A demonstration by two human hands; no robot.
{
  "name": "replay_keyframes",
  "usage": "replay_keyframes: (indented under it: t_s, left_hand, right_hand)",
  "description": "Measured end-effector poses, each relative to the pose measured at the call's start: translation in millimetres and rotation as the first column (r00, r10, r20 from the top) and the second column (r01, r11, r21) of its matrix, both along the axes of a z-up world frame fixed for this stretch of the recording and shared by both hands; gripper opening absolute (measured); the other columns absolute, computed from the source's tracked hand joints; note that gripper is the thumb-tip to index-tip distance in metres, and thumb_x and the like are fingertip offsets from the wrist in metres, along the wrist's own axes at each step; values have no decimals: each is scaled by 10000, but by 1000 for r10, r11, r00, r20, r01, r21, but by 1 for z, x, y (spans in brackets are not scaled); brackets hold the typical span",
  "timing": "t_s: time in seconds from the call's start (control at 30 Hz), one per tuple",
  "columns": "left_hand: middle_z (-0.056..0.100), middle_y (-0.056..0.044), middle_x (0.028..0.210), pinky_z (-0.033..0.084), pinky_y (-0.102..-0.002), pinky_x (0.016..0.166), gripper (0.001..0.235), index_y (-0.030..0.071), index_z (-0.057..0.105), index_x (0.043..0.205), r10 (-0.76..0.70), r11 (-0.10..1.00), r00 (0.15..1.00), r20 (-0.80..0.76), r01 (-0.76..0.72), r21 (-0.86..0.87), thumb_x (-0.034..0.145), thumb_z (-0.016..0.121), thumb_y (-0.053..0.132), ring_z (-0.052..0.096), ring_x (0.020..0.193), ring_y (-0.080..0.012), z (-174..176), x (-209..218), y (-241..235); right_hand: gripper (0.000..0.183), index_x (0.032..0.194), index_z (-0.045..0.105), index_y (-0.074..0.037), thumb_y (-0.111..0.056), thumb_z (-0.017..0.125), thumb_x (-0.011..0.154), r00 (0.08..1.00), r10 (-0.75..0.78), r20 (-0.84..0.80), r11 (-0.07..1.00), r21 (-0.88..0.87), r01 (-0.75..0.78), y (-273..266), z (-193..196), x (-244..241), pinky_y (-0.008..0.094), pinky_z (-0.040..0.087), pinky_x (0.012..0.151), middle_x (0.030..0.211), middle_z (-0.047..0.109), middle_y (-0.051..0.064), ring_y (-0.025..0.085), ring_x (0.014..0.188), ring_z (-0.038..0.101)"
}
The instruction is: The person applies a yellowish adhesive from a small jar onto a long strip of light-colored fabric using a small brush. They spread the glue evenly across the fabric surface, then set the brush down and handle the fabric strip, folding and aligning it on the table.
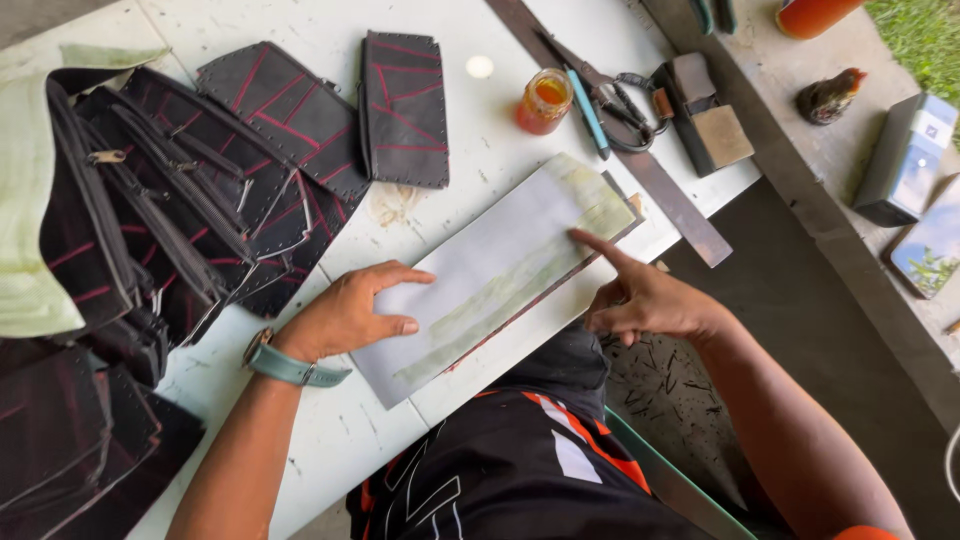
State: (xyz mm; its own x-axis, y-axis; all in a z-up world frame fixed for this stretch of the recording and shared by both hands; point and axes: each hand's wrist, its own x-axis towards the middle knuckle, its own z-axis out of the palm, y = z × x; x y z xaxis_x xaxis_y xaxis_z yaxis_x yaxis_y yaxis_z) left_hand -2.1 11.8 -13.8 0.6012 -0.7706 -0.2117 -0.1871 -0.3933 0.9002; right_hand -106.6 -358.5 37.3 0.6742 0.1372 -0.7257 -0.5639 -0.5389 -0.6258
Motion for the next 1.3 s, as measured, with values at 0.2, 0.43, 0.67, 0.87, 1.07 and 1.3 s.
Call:
replay_keyframes:
  t_s: [0.2,0.43,0.67,0.87,1.07,1.3]
  left_hand:
    - [698,-99,1281,475,-345,1055,604,112,651,1320,-8,999,999,52,11,-52,740,818,141,652,1213,-233,-4,-1,5]
    - [685,-92,1298,462,-355,1067,635,137,640,1343,-13,999,998,57,16,-49,736,824,141,641,1216,-237,-3,-2,7]
    - [674,-97,1313,471,-345,1060,638,151,638,1345,-7,999,998,68,10,-44,736,830,154,639,1218,-241,-2,-4,7]
    - [689,-93,1308,474,-340,1058,622,134,634,1338,-16,998,998,60,19,-52,746,823,148,650,1224,-237,-6,-5,7]
    - [702,-100,1274,478,-337,1051,621,116,636,1321,-28,999,997,68,29,-23,730,828,144,657,1210,-236,0,-4,4]
    - [687,-80,1330,452,-340,1083,621,131,646,1320,-7,1000,1000,-27,7,27,725,825,127,609,1295,-220,5,0,-1]
  right_hand:
    - [1046,1643,187,-265,-58,695,752,886,394,245,918,-59,-392,141,41,-23,353,582,614,687,704,159,194,579,638]
    - [1030,1645,63,-373,-151,624,810,883,465,-60,797,-407,-447,155,53,-13,451,590,630,619,659,153,320,573,699]
    - [966,1612,182,-410,-98,573,786,882,470,-19,800,-412,-436,151,41,-21,469,566,663,620,679,174,354,622,699]
    - [985,1625,168,-350,-148,644,787,812,571,117,717,-553,-425,112,18,-33,467,528,637,620,653,184,351,602,663]
    - [1030,1588,193,-416,-174,735,746,953,251,170,735,-674,-73,54,22,-5,486,548,618,685,656,178,329,640,672]
    - [978,1612,143,-438,-255,719,843,971,217,100,713,-695,-88,19,3,15,468,565,637,655,690,196,308,622,697]
